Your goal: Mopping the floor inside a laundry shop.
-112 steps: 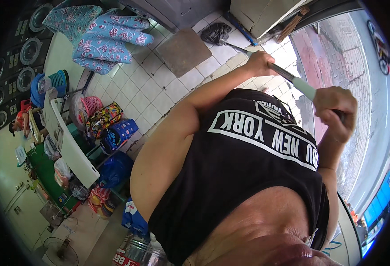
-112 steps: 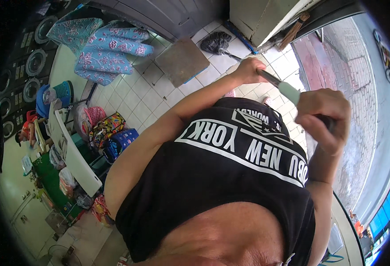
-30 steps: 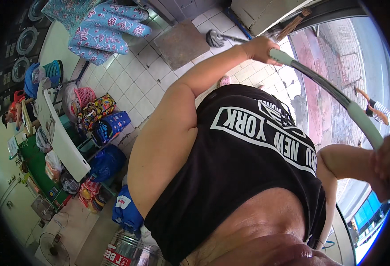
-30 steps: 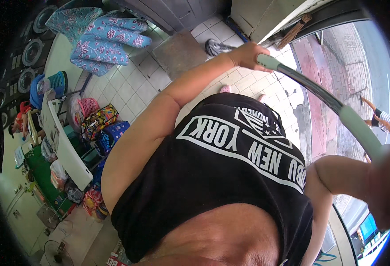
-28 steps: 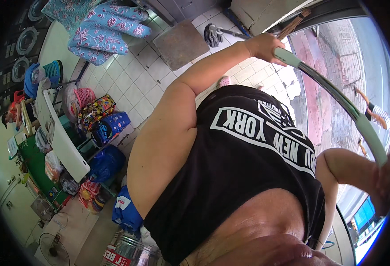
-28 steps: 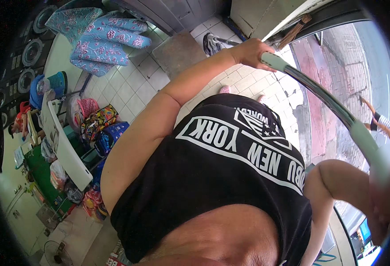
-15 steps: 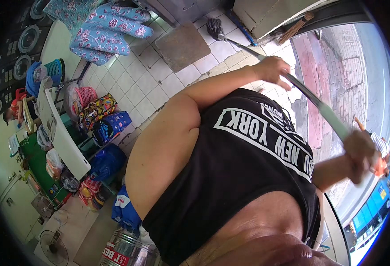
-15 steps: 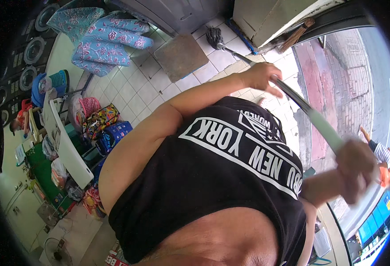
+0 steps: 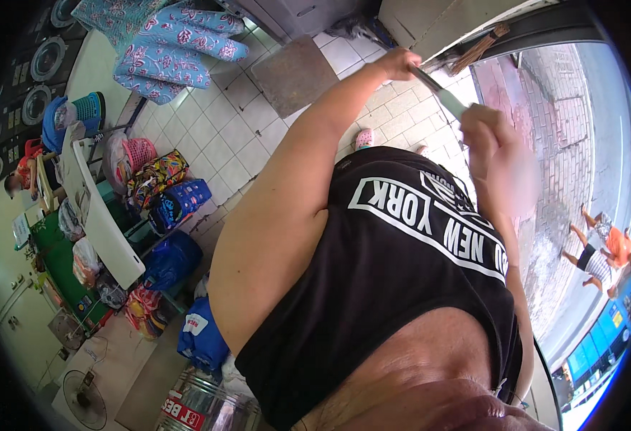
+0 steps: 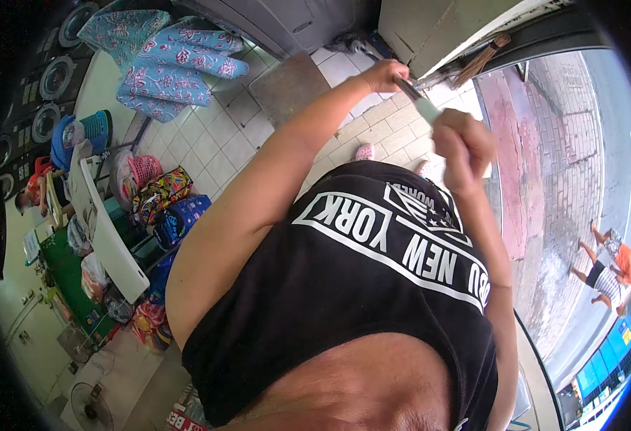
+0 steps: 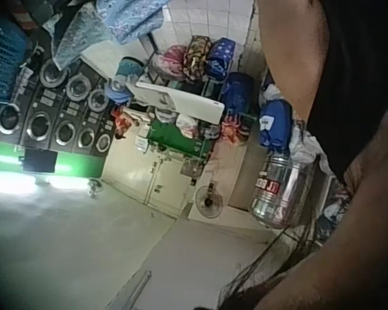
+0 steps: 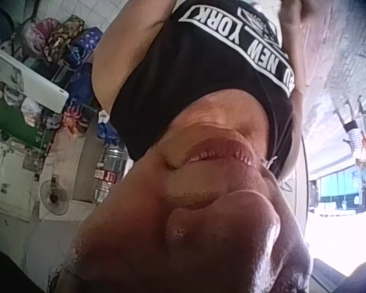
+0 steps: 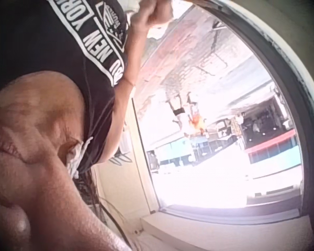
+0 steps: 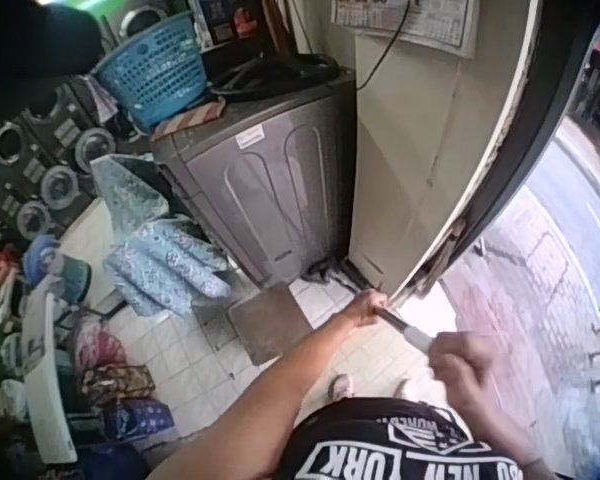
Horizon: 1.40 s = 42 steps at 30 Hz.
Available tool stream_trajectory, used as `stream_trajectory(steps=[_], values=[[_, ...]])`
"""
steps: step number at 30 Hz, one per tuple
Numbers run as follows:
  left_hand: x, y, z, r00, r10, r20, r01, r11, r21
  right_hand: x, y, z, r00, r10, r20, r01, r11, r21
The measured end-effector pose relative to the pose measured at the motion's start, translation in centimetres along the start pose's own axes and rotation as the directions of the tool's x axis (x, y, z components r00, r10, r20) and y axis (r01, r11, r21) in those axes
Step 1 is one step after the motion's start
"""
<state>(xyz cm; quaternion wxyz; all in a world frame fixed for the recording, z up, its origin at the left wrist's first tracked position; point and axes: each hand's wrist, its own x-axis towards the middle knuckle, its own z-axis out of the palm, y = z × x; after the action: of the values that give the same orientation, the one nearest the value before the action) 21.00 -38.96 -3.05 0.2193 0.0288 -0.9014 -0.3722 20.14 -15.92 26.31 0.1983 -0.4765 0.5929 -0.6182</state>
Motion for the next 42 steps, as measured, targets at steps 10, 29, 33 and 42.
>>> stream_trajectory(steps=[10, 29, 33, 42], values=[[-2.7, 7.5, 1.5, 0.999, -0.035, -0.012, 0.034, 0.994, -0.099, -1.9, -5.5, -2.7, 0.952, -0.063, 0.298, 0.077, 0.996, -0.036], [-0.9, 2.9, -0.7, 0.975, -0.221, -0.029, 0.220, 0.975, -0.026, -0.5, 2.1, 2.3, 0.916, -0.116, -0.384, 0.199, 0.963, 0.182], [-1.3, 5.0, 0.7, 0.978, -0.154, -0.144, 0.135, 0.982, -0.128, -1.5, -0.5, -0.5, 0.950, 0.111, -0.292, -0.070, 0.987, 0.147], [-1.6, 17.5, -1.3, 0.947, -0.136, 0.291, 0.230, 0.919, -0.321, -2.1, -12.2, -6.4, 0.998, 0.054, -0.010, -0.054, 0.998, -0.027]])
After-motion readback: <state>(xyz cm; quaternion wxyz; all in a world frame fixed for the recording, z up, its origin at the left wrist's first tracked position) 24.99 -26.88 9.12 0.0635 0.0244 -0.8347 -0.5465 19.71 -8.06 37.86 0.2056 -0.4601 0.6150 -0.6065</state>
